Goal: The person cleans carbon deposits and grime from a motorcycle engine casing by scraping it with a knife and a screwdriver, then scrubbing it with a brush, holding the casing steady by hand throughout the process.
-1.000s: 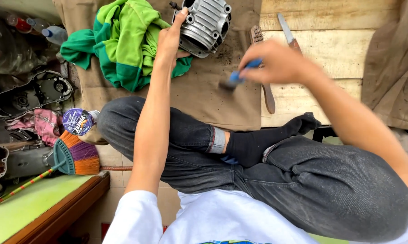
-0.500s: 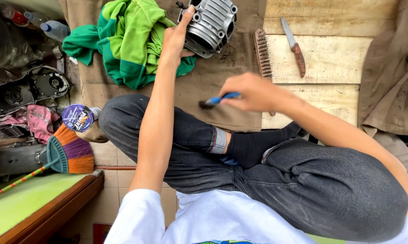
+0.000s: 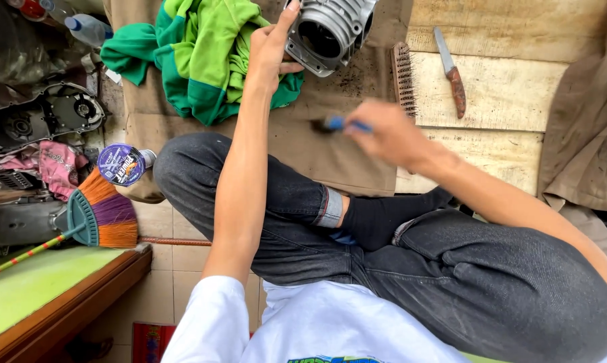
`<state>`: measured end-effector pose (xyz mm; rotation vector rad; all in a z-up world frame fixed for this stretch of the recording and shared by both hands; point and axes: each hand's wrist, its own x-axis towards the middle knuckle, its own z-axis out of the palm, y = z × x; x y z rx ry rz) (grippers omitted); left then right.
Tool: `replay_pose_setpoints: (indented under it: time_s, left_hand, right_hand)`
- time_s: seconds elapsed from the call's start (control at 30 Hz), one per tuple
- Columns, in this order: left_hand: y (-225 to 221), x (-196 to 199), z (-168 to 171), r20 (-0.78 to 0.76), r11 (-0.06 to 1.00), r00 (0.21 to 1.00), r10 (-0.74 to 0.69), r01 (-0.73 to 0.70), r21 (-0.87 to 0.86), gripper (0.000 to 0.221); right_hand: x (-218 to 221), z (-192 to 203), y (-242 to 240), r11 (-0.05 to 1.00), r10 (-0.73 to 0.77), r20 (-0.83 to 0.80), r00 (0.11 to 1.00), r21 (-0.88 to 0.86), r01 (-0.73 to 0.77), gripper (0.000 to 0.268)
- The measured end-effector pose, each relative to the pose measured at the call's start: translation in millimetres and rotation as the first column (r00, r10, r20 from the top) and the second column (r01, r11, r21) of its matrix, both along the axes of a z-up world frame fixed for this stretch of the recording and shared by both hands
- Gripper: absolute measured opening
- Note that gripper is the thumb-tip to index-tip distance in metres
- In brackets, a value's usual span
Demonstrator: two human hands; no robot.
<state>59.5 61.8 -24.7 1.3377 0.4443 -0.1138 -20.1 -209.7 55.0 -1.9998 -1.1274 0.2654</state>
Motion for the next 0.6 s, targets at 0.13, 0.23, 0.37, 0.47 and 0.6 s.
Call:
replay_pose_setpoints:
  time_s: [0.13,0.23,0.37,0.47,0.6]
  left_hand:
    - [3.0,2.8,-12.7,0.034,0.998,0.999,0.008,-0.006,-0.059,0.077]
    - [3.3,3.5,-11.0,0.034,0.999,0.999,0.028,-0.026,-0.047,0.072]
    - [4.3,5.1,-10.0,0.039,0.984,0.999,0.032,-0.024,-0.178,0.064]
    - [9.6,12.0,-39.3,0.05,0.953,0.998,0.046,-0.029,-0.303,0.049]
    - [7.6,13.0,-44.5,0.099,0.901,0.994,0.053,-0.004,-0.435,0.028]
  right_hand:
    - [26.3,13.5,-20.8,0.889,-0.219,0.379,0.899,-0.302,0.344,0.009]
    - [9.1,21.6,-9.2,0.972,-0.168,0.325,0.93,-0.103,0.212,0.006]
    - [24.7,4.0,-5.7,0.99,-0.139,-0.145,0.98,-0.054,0.132,0.01]
    - [70.9,-16.3,-37.4,0.953,-0.294,-0.011,0.956,-0.071,0.293,0.005]
    - [95.7,10.7,-64.2,0.929,-0.368,0.113,0.923,0.0,0.371,0.004]
